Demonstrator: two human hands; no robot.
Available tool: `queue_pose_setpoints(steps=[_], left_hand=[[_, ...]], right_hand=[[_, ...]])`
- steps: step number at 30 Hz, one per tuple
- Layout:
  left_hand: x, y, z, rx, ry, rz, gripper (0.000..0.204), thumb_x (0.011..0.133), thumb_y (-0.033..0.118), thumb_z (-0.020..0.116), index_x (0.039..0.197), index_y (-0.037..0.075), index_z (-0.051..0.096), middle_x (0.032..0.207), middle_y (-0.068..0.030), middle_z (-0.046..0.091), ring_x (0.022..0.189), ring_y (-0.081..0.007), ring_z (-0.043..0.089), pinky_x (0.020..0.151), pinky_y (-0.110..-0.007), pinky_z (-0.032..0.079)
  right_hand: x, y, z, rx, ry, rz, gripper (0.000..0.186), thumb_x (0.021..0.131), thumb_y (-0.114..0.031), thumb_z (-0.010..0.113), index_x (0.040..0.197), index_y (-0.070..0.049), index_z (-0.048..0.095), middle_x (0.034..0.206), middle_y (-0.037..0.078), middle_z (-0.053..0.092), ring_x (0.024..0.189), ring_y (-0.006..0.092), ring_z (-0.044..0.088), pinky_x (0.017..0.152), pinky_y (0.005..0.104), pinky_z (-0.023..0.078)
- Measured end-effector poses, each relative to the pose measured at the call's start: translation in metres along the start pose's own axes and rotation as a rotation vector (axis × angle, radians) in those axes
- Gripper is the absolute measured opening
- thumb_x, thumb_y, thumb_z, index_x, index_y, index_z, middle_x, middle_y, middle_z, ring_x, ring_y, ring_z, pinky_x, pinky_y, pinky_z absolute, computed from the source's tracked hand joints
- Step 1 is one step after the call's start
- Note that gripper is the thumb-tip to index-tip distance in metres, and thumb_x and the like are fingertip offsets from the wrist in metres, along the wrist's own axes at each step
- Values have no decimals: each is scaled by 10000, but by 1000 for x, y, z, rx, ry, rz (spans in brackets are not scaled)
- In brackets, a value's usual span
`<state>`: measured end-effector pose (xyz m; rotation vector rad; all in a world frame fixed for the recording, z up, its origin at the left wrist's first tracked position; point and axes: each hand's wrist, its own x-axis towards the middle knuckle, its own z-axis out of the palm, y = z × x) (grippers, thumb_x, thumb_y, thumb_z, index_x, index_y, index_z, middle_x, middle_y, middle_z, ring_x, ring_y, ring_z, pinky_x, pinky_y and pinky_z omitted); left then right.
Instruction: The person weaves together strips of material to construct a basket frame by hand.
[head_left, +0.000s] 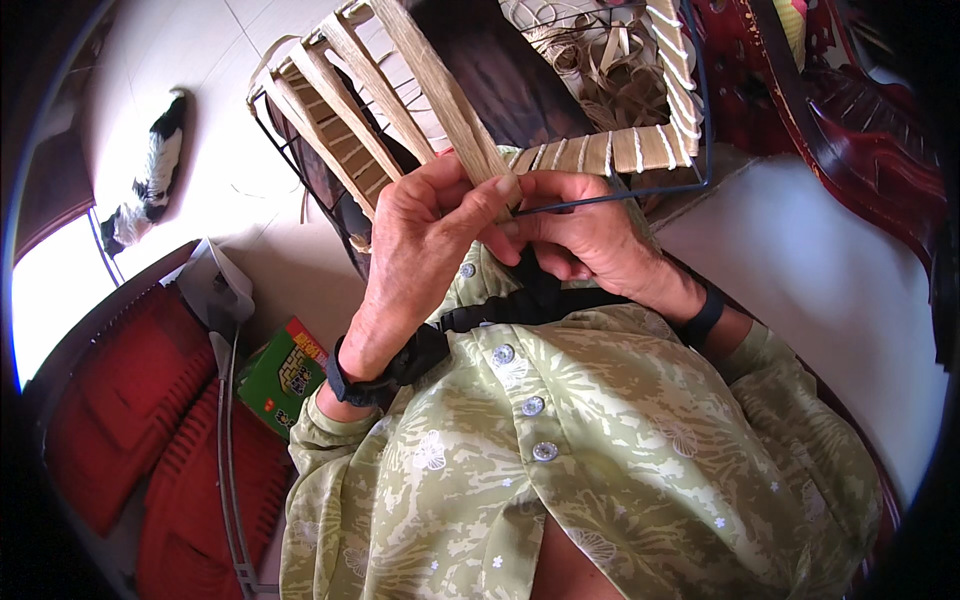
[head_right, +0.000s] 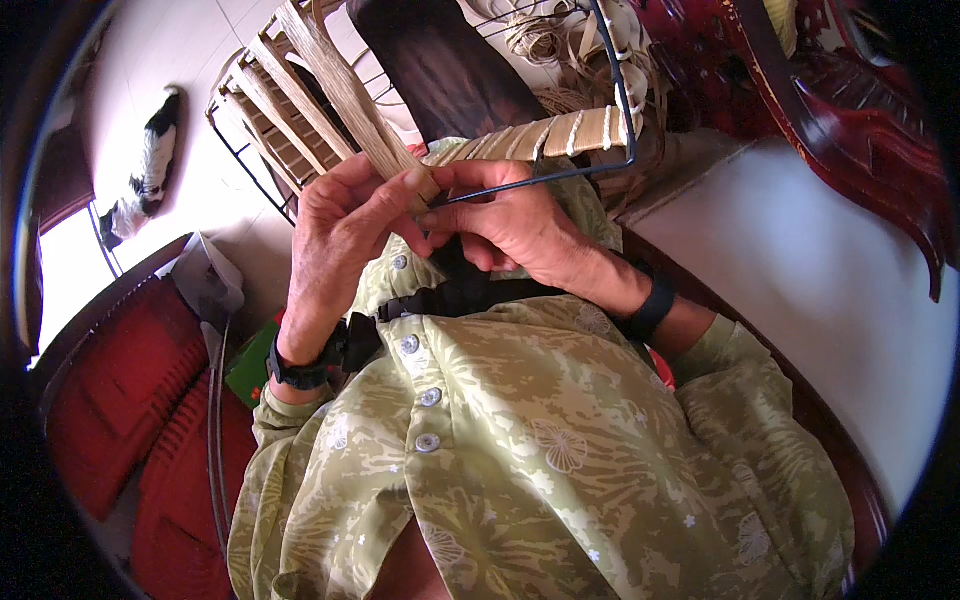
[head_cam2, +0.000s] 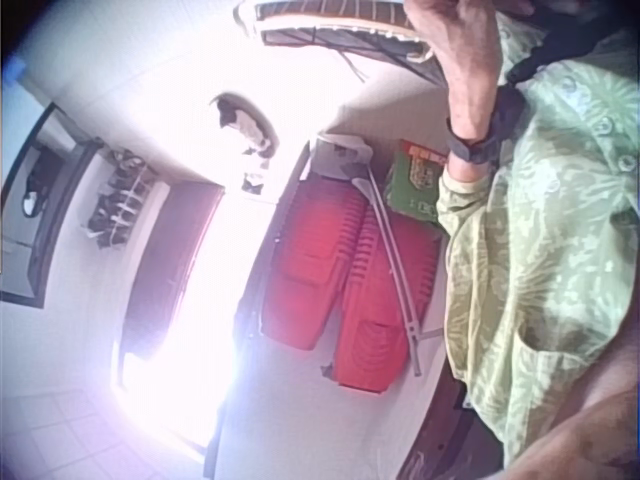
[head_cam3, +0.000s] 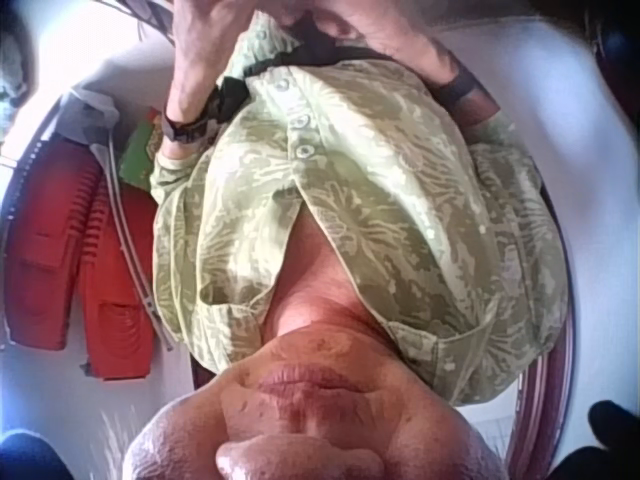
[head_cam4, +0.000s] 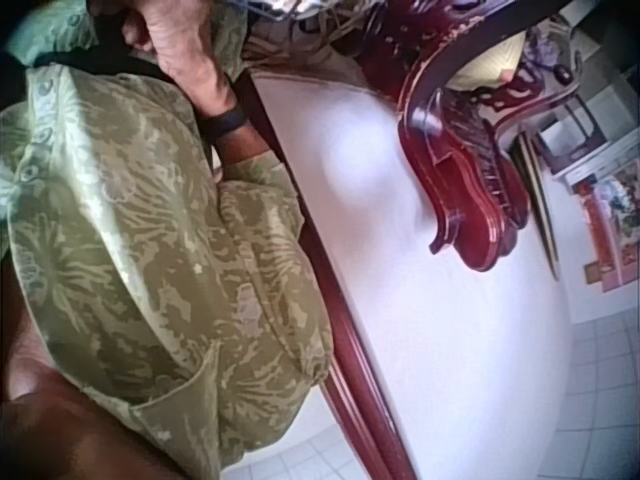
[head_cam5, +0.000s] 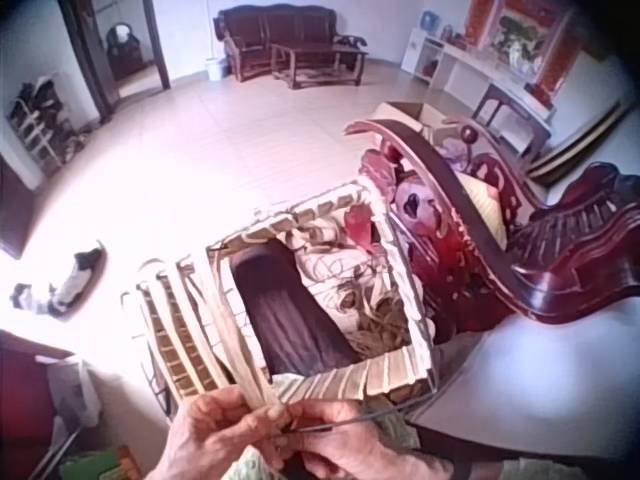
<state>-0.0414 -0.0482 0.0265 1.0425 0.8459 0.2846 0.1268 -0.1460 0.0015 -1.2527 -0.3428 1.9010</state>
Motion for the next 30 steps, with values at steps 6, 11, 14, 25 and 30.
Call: queue_pose_setpoints(steps=[6, 11, 14, 25, 30], left_hand=[[-1, -4, 1, -44, 39, 22, 178, 990, 113, 626, 1079, -38, 651, 867, -53, 698, 636, -111, 664, 603, -227, 522], [-5, -2, 4, 112, 4, 57, 240, 945, 34, 647, 1174, -35, 622, 918, -58, 701, 664, -93, 656, 571, -240, 523], [-11, -1, 2, 220, 7, 0, 313, 893, -41, 664, 1202, -15, 624, 942, -55, 704, 659, -81, 645, 509, -238, 512], [-11, 1, 5, 342, 22, 4, 230, 908, -11, 633, 1133, -4, 684, 846, -45, 710, 551, -68, 604, 454, -239, 487], [-13, -3, 5, 478, 53, 4, 219, 870, 29, 663, 1086, 42, 702, 781, -70, 711, 539, -133, 641, 489, -296, 509]], right_hand=[[1, 0, -2, -91, -4, -99, 347, 941, -81, 612, 1287, -64, 603, 767, 18, 688, 463, 51, 554, 359, 189, 348], [1, -5, 8, -380, 70, -89, 402, 959, -75, 577, 1361, -62, 556, 768, 31, 687, 478, 75, 588, 373, 213, 411], [2, -2, 8, -451, 83, -112, 388, 957, -70, 577, 1343, -37, 560, 772, 34, 684, 479, 85, 598, 382, 228, 435], [-1, -7, -1, -207, 26, 18, 400, 922, -97, 635, 1302, 10, 570, 795, 68, 685, 464, 67, 569, 341, 184, 363], [-1, -2, 1, -229, 34, -30, 325, 931, -106, 643, 1244, -30, 597, 781, 41, 676, 473, 61, 556, 362, 198, 359]])
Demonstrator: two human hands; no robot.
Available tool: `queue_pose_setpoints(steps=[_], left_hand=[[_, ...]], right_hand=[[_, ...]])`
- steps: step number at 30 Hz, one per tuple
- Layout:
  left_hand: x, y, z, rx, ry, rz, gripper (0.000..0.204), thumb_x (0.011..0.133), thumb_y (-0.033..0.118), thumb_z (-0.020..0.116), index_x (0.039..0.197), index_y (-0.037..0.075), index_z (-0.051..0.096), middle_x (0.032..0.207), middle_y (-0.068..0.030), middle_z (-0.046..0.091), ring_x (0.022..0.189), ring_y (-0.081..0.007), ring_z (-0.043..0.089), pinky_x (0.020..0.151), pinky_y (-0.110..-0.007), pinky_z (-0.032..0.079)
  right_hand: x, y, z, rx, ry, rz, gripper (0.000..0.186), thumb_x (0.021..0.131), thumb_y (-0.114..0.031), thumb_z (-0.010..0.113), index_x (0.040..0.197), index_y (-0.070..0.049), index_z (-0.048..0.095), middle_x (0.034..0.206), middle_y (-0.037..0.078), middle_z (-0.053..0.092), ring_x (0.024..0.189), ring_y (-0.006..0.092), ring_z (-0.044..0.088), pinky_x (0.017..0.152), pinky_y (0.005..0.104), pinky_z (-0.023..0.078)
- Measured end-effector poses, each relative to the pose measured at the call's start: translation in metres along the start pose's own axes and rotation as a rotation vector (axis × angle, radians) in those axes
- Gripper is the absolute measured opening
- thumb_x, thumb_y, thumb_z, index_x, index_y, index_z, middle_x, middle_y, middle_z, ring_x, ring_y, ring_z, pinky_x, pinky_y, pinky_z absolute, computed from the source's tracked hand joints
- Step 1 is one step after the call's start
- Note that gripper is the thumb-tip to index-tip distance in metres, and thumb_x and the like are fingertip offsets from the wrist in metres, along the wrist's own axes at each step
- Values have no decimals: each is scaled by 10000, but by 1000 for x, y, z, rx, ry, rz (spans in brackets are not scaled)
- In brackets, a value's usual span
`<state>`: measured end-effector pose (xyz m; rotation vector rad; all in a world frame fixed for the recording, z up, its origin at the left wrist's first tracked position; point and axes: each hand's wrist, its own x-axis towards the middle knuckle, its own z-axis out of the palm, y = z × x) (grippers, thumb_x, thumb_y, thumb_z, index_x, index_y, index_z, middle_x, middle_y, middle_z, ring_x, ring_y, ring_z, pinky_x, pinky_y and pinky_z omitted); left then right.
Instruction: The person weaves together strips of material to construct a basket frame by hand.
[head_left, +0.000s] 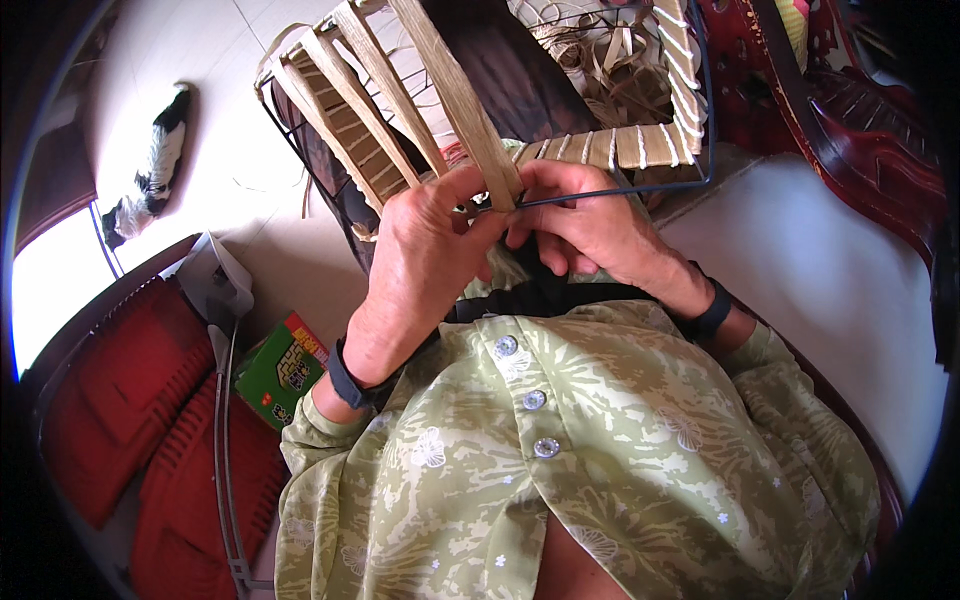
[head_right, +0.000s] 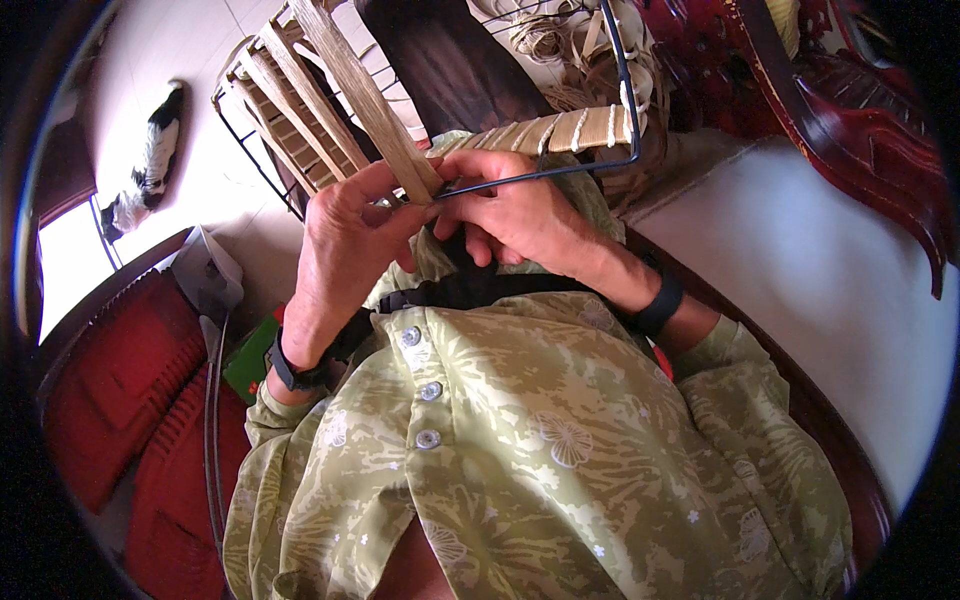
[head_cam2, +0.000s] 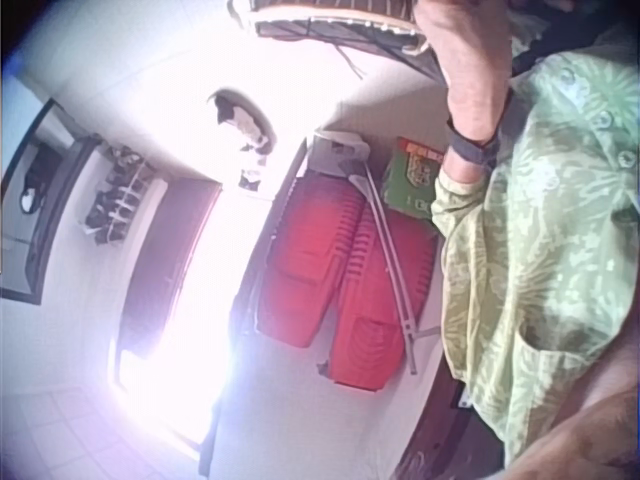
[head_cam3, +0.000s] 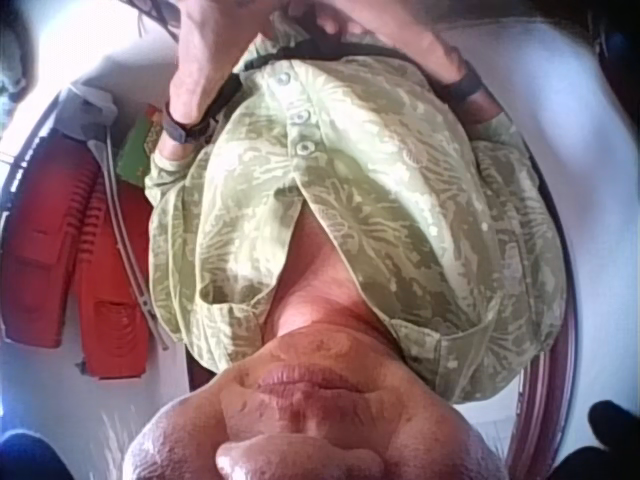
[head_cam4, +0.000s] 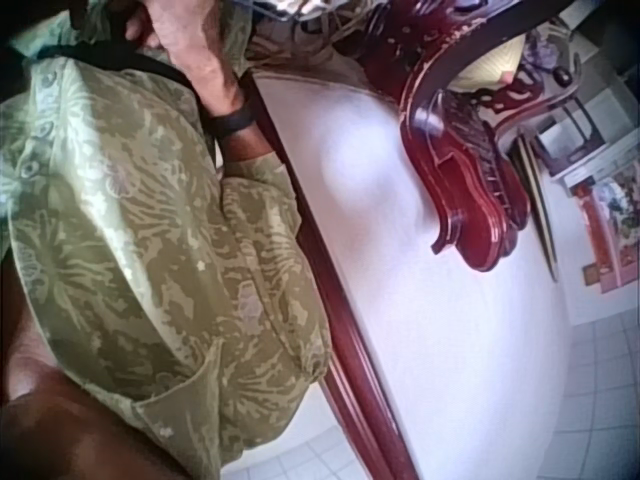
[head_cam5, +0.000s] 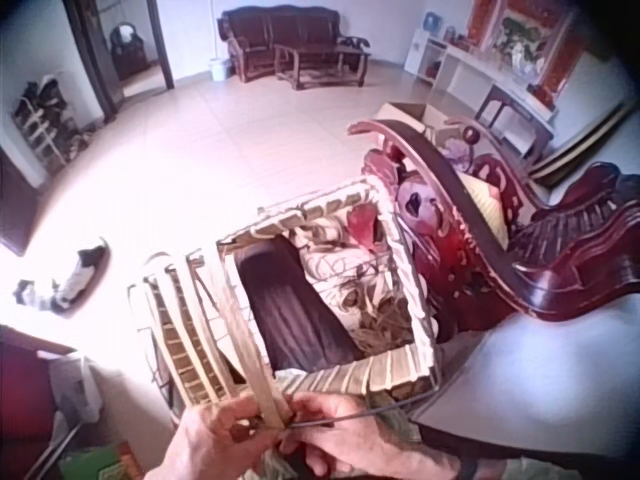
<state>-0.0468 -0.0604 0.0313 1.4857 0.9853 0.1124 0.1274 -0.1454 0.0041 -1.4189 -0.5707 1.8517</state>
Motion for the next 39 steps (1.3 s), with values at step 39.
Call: queue_pose_setpoints(steps=[39], left_hand=[[2, 3, -7, -22, -2, 114, 162, 856, 23, 635, 999, -52, 624, 864, -189, 733, 752, -256, 735, 630, -362, 562]], right_hand=[[-17, 12, 10, 567, -77, 129, 233, 985, -185, 636, 1203, -105, 615, 936, -57, 593, 654, 1, 426, 483, 150, 288]])
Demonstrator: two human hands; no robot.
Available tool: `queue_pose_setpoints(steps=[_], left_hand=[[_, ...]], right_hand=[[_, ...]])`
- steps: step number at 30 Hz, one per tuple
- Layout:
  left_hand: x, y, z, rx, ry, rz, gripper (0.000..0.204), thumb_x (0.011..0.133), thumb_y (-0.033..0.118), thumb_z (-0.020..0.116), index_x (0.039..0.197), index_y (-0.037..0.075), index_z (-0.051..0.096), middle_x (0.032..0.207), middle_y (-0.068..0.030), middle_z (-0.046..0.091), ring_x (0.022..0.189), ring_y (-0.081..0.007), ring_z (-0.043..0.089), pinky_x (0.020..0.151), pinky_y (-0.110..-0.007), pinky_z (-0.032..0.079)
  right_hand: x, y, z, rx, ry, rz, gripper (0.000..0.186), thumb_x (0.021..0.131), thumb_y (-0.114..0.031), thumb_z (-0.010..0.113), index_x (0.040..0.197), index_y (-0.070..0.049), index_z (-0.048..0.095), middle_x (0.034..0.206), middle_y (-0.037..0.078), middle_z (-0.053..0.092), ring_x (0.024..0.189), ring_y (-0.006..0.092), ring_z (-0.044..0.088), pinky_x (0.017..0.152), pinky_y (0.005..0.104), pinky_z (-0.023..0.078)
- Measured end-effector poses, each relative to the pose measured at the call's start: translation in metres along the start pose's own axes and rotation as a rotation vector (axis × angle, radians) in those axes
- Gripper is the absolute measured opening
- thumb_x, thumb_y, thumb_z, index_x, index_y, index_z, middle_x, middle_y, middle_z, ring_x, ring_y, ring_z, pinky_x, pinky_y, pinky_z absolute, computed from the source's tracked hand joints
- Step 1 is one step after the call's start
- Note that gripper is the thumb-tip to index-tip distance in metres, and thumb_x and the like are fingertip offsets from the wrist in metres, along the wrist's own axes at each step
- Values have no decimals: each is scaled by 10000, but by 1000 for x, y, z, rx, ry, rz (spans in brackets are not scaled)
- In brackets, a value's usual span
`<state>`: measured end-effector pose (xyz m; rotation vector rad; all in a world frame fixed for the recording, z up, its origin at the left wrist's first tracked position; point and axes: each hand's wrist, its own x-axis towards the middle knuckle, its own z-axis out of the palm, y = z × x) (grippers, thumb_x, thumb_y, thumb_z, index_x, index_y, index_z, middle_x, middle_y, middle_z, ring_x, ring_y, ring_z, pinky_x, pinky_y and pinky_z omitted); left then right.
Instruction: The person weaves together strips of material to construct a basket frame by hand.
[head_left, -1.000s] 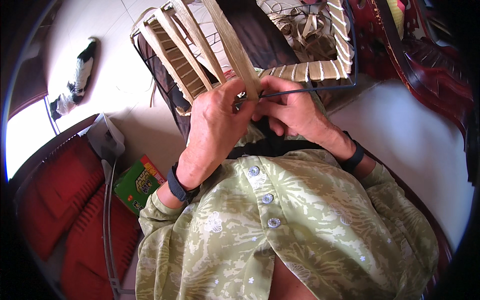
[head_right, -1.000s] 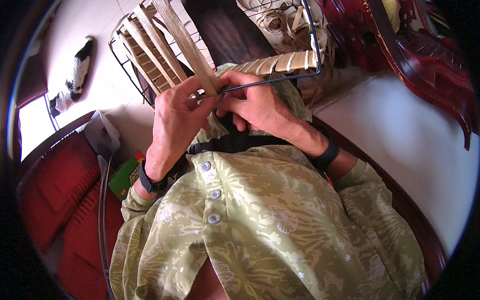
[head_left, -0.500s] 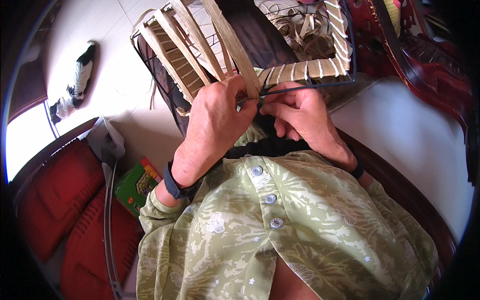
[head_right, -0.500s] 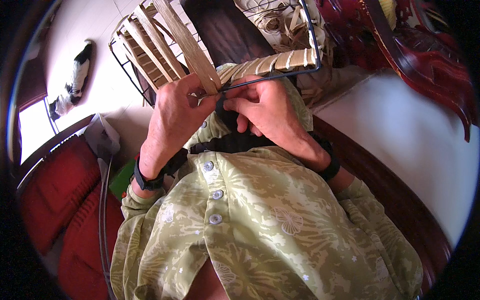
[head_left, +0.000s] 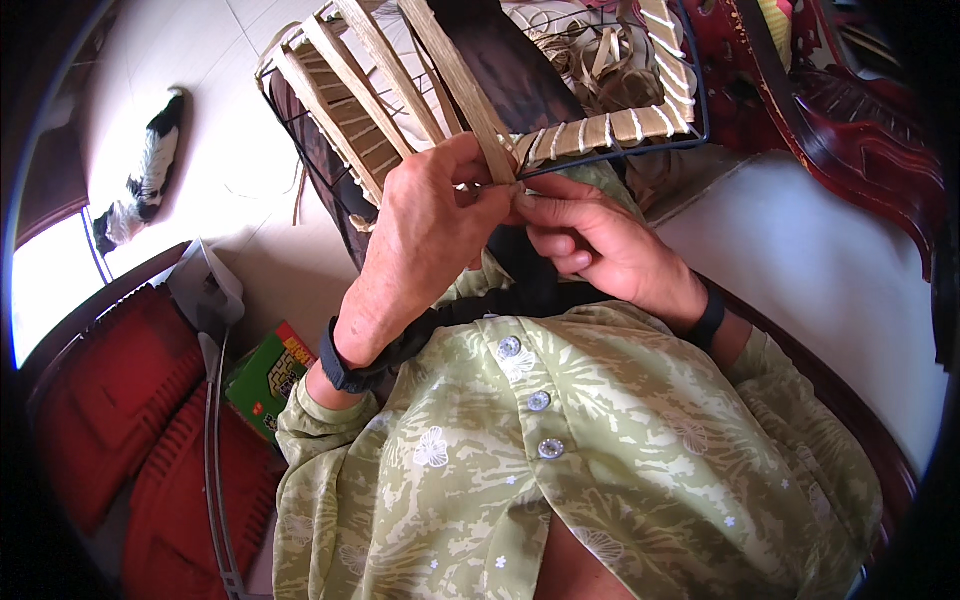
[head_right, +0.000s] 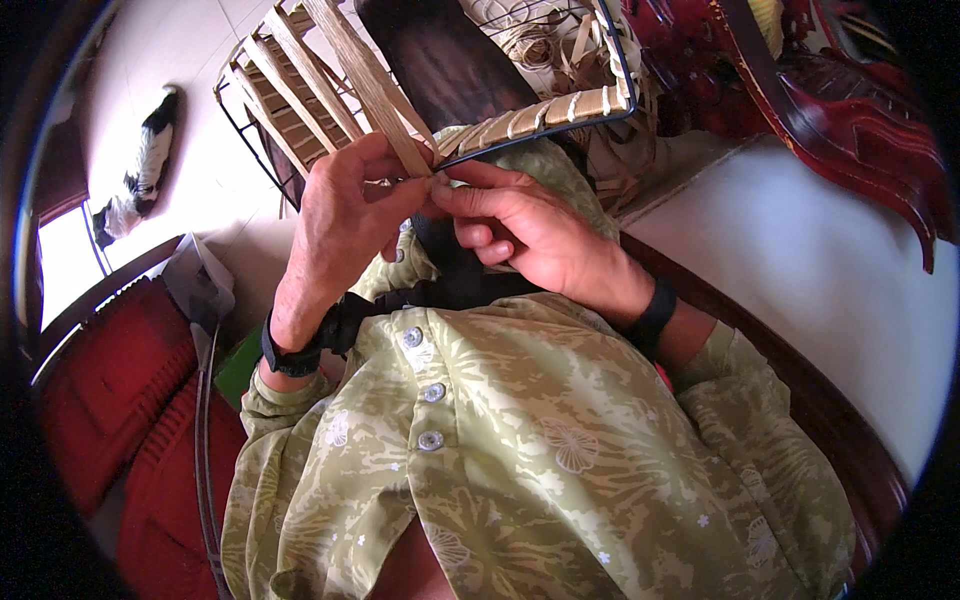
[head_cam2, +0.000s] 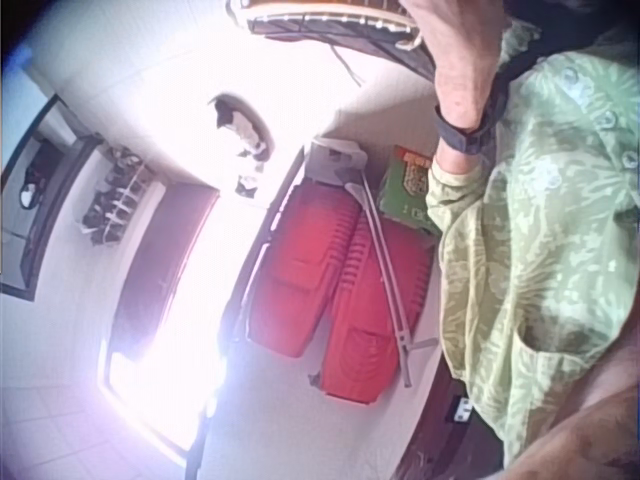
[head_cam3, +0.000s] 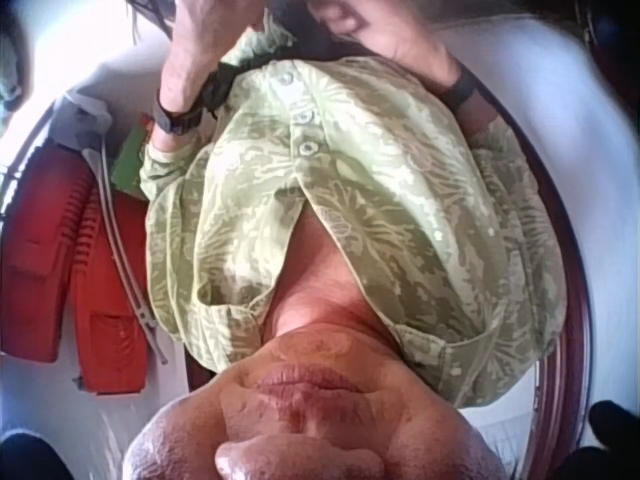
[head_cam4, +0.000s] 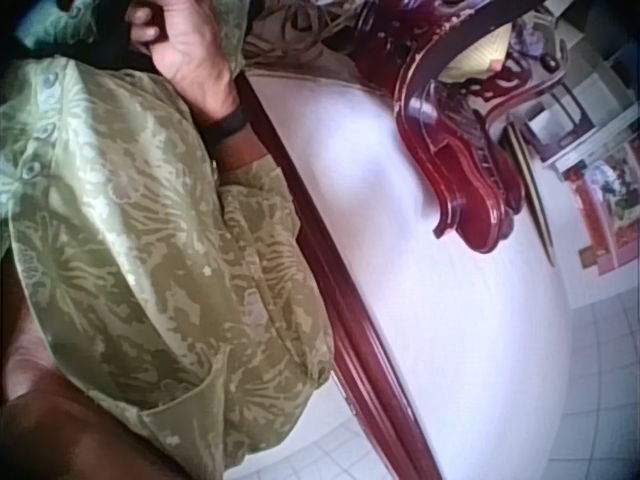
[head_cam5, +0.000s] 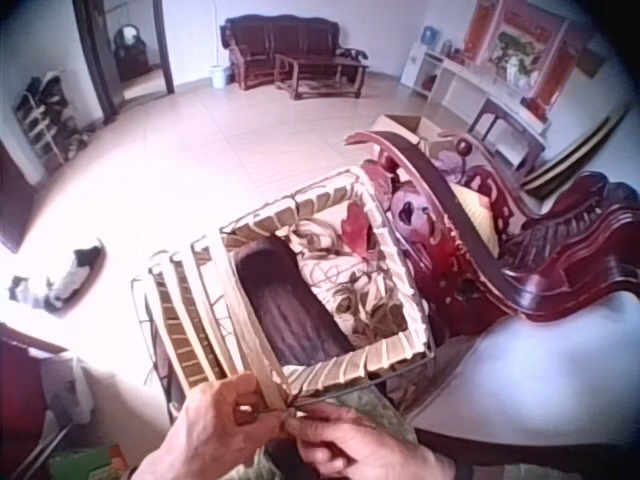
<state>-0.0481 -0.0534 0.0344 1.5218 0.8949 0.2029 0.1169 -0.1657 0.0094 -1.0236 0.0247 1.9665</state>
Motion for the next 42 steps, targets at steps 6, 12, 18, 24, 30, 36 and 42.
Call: queue_pose_setpoints(steps=[6, 12, 18, 24, 30, 36, 42], left_hand=[[-2, -12, 11, 281, 137, 230, 117, 852, 30, 610, 936, -16, 543, 773, -244, 664, 761, -429, 664, 637, -475, 532], [-5, -8, 15, 465, 201, 280, 141, 871, 39, 587, 950, 8, 475, 688, -233, 626, 690, -434, 645, 587, -497, 512], [-8, -7, 20, 586, 248, 378, 146, 873, 34, 580, 975, 13, 478, 691, -213, 632, 658, -412, 653, 545, -472, 506], [-9, -6, 23, 661, 261, 387, 168, 888, 23, 552, 1036, 31, 472, 827, -191, 668, 696, -405, 664, 558, -468, 517], [-15, -21, 26, 497, 241, 225, 184, 938, 36, 587, 1101, 69, 508, 831, -180, 683, 751, -418, 675, 593, -484, 537], [-14, -14, 23, 597, 262, 276, 203, 937, 61, 620, 1109, 72, 513, 831, -172, 683, 751, -419, 675, 598, -473, 542], [-13, -29, 22, 623, 357, 432, 270, 887, 55, 675, 1118, 61, 534, 896, -127, 684, 714, -345, 688, 577, -416, 544]], right_hand=[[5, 9, -1, 150, -33, -54, 167, 974, -144, 634, 1132, -97, 614, 881, -67, 546, 665, 3, 406, 512, 156, 281], [15, 18, -1, 203, -33, -169, 93, 972, -118, 629, 1058, -90, 610, 805, -78, 493, 645, 11, 382, 511, 177, 280], [23, 21, -6, 329, -113, -186, 76, 979, -119, 625, 1040, -78, 605, 783, -69, 487, 636, 23, 392, 508, 185, 288], [23, 20, -3, 308, 35, -206, 83, 967, -117, 635, 1025, -66, 607, 787, -34, 523, 664, 56, 461, 532, 201, 347], [18, 17, 9, 127, 183, -236, 93, 950, -133, 659, 971, -43, 647, 765, -4, 561, 688, 81, 516, 546, 224, 404], [16, 15, 13, -56, 350, -280, 153, 935, -174, 695, 953, -26, 659, 748, 2, 578, 568, 87, 507, 508, 223, 420], [6, 14, 15, -409, 371, -421, 207, 954, -214, 692, 950, -12, 650, 756, -3, 593, 560, 53, 511, 488, 207, 395]])
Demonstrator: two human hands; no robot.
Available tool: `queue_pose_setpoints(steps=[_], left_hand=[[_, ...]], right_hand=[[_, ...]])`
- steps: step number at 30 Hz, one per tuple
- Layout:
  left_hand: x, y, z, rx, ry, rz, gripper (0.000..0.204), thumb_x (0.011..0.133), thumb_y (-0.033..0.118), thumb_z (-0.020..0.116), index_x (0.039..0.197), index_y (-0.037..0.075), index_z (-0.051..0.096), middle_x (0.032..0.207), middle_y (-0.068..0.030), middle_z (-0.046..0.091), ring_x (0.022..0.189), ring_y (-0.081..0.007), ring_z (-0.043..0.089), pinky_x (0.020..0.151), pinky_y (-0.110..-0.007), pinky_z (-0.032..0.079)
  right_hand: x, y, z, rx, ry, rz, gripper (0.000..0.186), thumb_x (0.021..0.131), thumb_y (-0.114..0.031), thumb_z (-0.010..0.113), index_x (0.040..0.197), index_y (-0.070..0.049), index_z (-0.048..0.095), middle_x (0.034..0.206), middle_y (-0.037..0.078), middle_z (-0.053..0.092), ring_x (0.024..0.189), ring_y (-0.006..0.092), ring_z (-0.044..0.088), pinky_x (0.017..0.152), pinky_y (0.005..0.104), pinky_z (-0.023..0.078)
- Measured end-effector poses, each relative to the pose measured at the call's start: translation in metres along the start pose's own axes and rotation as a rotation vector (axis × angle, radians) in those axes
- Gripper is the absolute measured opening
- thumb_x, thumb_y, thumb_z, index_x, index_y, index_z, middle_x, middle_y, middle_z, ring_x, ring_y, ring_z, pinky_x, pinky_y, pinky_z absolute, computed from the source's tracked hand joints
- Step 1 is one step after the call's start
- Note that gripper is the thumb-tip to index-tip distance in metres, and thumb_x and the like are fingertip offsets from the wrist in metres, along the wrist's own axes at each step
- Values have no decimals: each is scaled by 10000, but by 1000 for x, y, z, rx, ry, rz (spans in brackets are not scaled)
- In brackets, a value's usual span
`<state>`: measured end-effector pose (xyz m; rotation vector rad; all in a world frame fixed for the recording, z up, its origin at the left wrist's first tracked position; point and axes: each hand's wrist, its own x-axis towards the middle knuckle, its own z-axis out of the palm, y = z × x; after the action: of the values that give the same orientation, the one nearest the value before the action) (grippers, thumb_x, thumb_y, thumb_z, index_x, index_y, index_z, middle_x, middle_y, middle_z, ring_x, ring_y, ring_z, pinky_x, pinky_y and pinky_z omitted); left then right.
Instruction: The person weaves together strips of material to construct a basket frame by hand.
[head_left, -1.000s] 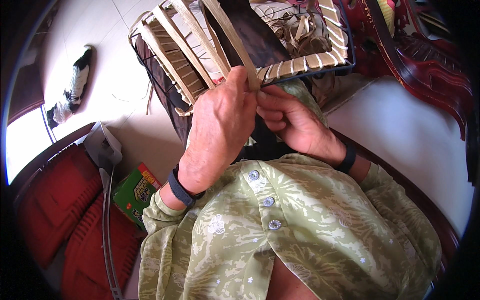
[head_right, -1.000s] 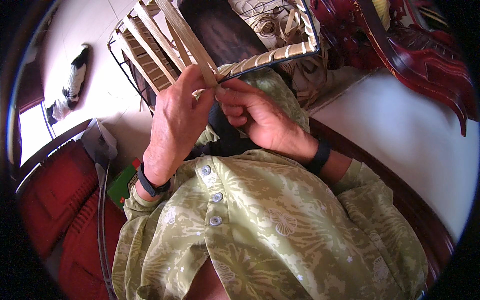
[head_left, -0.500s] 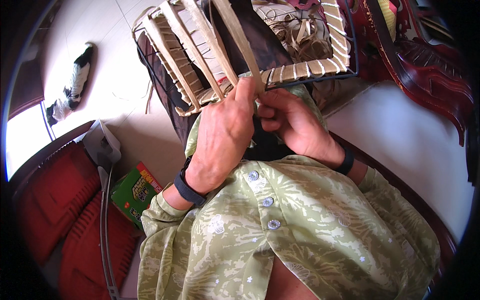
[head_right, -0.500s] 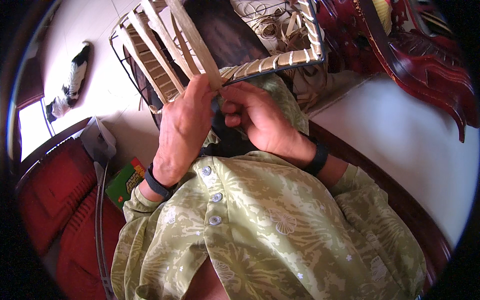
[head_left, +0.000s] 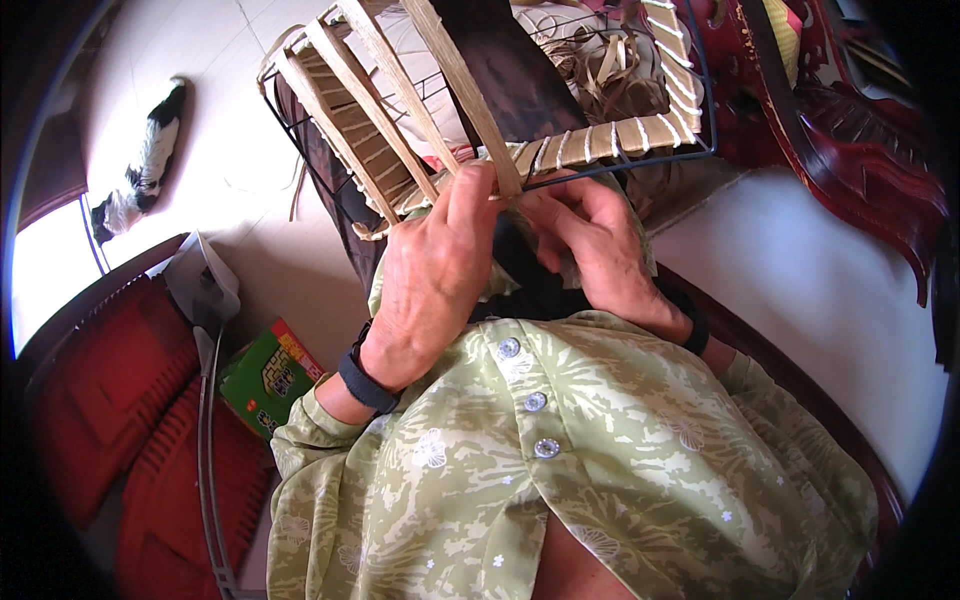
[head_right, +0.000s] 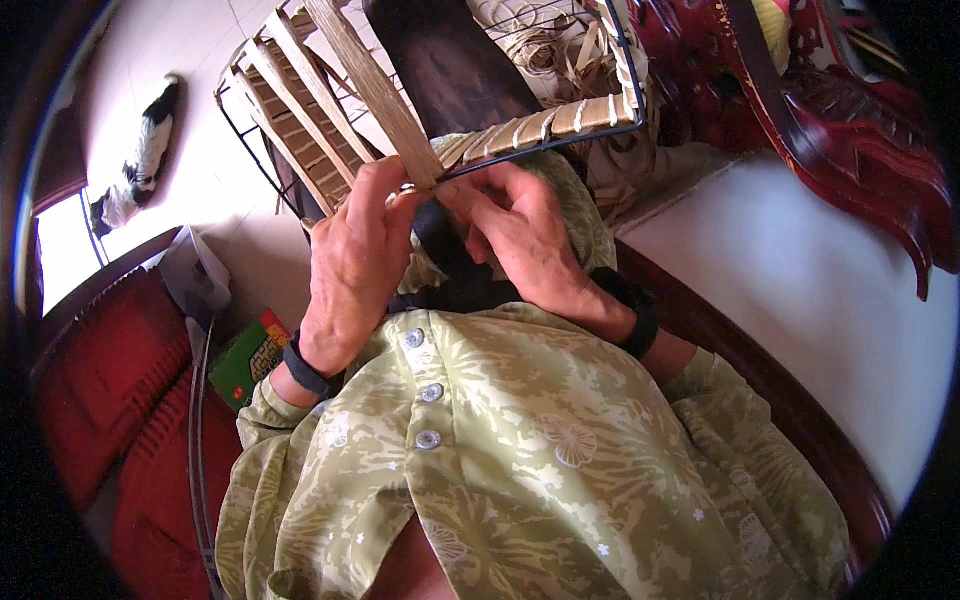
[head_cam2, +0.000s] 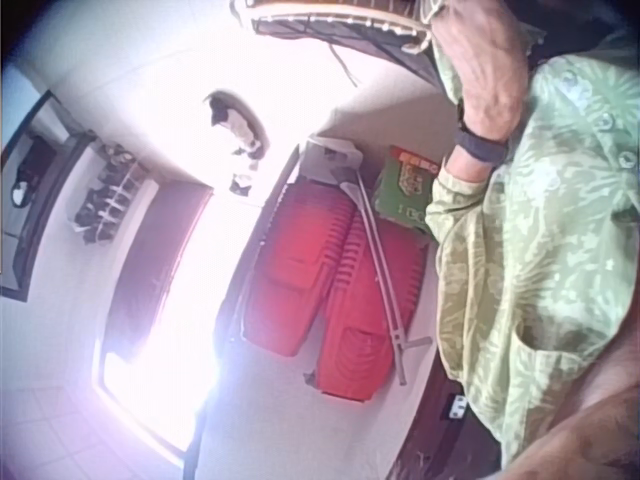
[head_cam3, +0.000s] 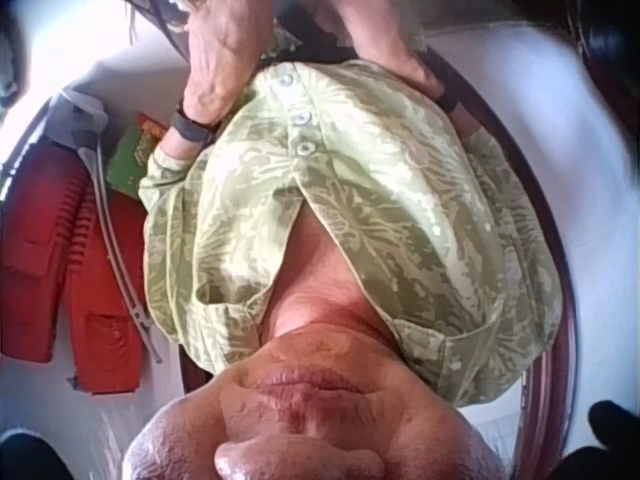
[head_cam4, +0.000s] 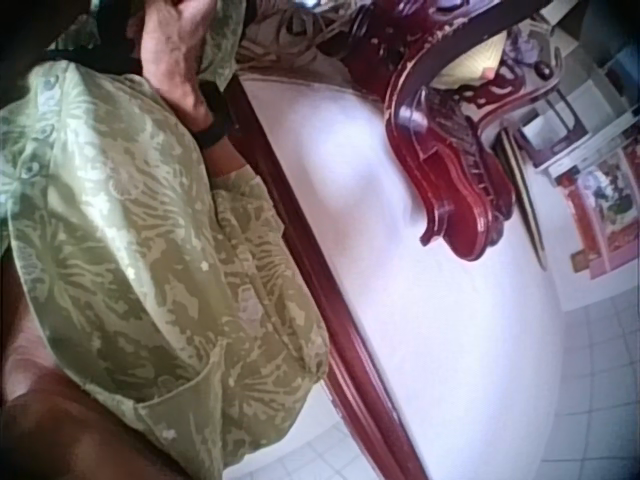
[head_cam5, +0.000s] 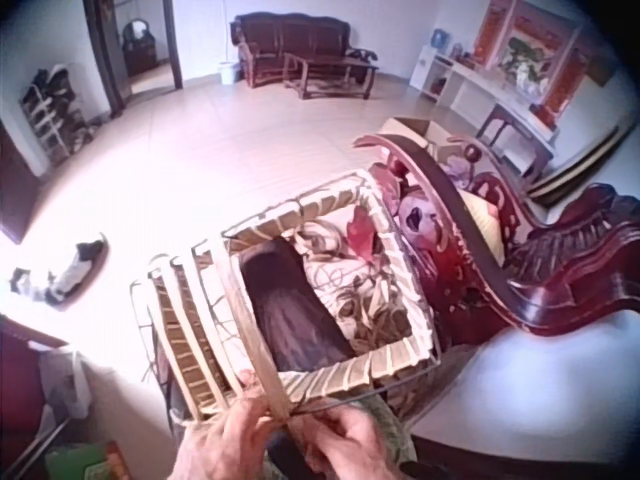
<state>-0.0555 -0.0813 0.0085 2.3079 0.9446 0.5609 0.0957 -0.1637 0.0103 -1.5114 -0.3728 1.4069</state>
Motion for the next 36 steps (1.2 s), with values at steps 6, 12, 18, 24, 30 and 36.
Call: queue_pose_setpoints(steps=[6, 12, 18, 24, 30, 36], left_hand=[[-1, -9, 1, -94, 121, 81, 264, 841, 69, 729, 1043, 78, 559, 904, -44, 692, 668, -265, 683, 559, -371, 536], [4, -23, -4, -38, 64, 268, 281, 800, 32, 766, 1042, 54, 624, 898, -57, 707, 729, -239, 701, 627, -341, 524], [0, -22, -1, 139, 177, 276, 254, 777, 51, 776, 995, 102, 656, 902, -25, 692, 765, -194, 645, 685, -321, 468], [10, -17, -4, 156, 289, 315, 240, 738, 39, 778, 941, 108, 672, 835, -11, 655, 827, -211, 609, 757, -351, 466], [13, -20, 1, 92, 217, 245, 239, 775, -12, 666, 992, 80, 628, 891, -34, 666, 830, -257, 624, 829, -395, 479], [23, -31, -2, -56, 105, 284, 394, 715, -75, 584, 1092, 37, 586, 965, -109, 598, 911, -303, 590, 829, -399, 481]], right_hand=[[1, 3, -4, -104, -65, -126, 146, 915, -118, 732, 924, -1, 646, 692, -27, 609, 645, 29, 558, 566, 199, 432], [2, -11, -5, -439, -126, -137, 151, 887, -120, 732, 913, 18, 678, 734, 49, 676, 713, 71, 608, 648, 261, 490], [-14, -21, 2, -668, -122, -357, 120, 853, -86, 722, 900, 10, 665, 775, 87, 638, 649, 172, 614, 598, 309, 481], [-19, -23, 4, -770, -73, -549, 137, 816, -70, 737, 816, -12, 613, 849, 79, 589, 645, 228, 603, 586, 329, 491], [-22, -37, 8, -1018, -87, -902, 157, 747, -63, 749, 790, -61, 598, 940, 68, 590, 776, 256, 626, 650, 372, 525], [-29, -64, 15, -320, -283, -105, 271, 932, -191, 725, 760, -6, 628, 649, 11, 656, 594, 4, 515, 531, 216, 400]])
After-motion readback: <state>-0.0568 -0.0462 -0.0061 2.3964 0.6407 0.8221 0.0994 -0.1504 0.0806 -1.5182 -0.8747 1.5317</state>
